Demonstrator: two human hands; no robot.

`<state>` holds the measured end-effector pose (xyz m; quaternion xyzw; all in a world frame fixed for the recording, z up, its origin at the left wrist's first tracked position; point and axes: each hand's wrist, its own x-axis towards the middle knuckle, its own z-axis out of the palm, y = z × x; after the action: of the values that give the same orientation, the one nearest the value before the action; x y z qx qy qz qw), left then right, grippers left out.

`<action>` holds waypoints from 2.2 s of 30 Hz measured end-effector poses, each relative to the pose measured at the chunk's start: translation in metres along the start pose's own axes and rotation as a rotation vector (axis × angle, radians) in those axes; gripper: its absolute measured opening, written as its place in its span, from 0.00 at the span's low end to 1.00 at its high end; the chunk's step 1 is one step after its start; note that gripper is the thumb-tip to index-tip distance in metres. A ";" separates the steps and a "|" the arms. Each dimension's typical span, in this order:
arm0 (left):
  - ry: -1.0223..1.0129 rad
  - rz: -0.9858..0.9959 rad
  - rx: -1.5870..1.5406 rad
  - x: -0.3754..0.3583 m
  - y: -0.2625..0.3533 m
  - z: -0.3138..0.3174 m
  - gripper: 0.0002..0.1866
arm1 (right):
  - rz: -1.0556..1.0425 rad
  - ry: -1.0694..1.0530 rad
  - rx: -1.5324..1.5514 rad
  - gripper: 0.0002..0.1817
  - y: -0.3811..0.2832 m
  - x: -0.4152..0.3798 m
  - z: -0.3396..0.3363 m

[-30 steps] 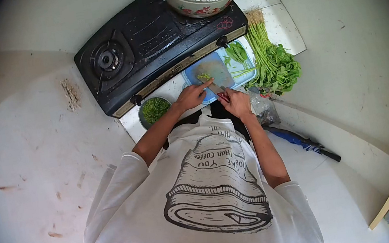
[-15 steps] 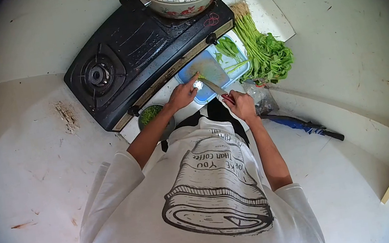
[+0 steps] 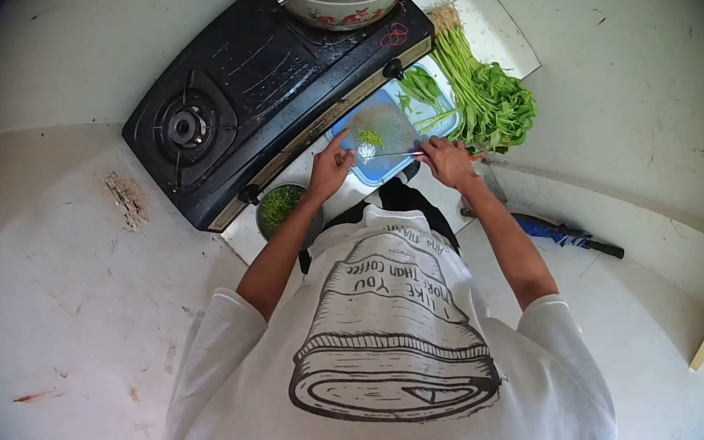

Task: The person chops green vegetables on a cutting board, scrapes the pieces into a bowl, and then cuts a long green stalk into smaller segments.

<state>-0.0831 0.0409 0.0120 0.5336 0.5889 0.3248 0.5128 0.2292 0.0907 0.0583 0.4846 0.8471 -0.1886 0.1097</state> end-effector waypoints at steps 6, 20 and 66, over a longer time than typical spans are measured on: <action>0.086 -0.021 -0.018 -0.009 0.001 0.001 0.29 | -0.013 -0.057 -0.022 0.21 0.001 0.036 -0.009; 0.099 -0.076 -0.070 -0.014 0.010 0.003 0.29 | 0.026 0.036 0.063 0.19 -0.017 0.029 -0.003; -0.164 0.079 0.209 0.020 0.014 -0.005 0.35 | 0.253 0.348 0.149 0.19 -0.072 -0.015 -0.004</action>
<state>-0.0811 0.0643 0.0214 0.6317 0.5543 0.2370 0.4873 0.1745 0.0475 0.0829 0.6189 0.7695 -0.1490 -0.0517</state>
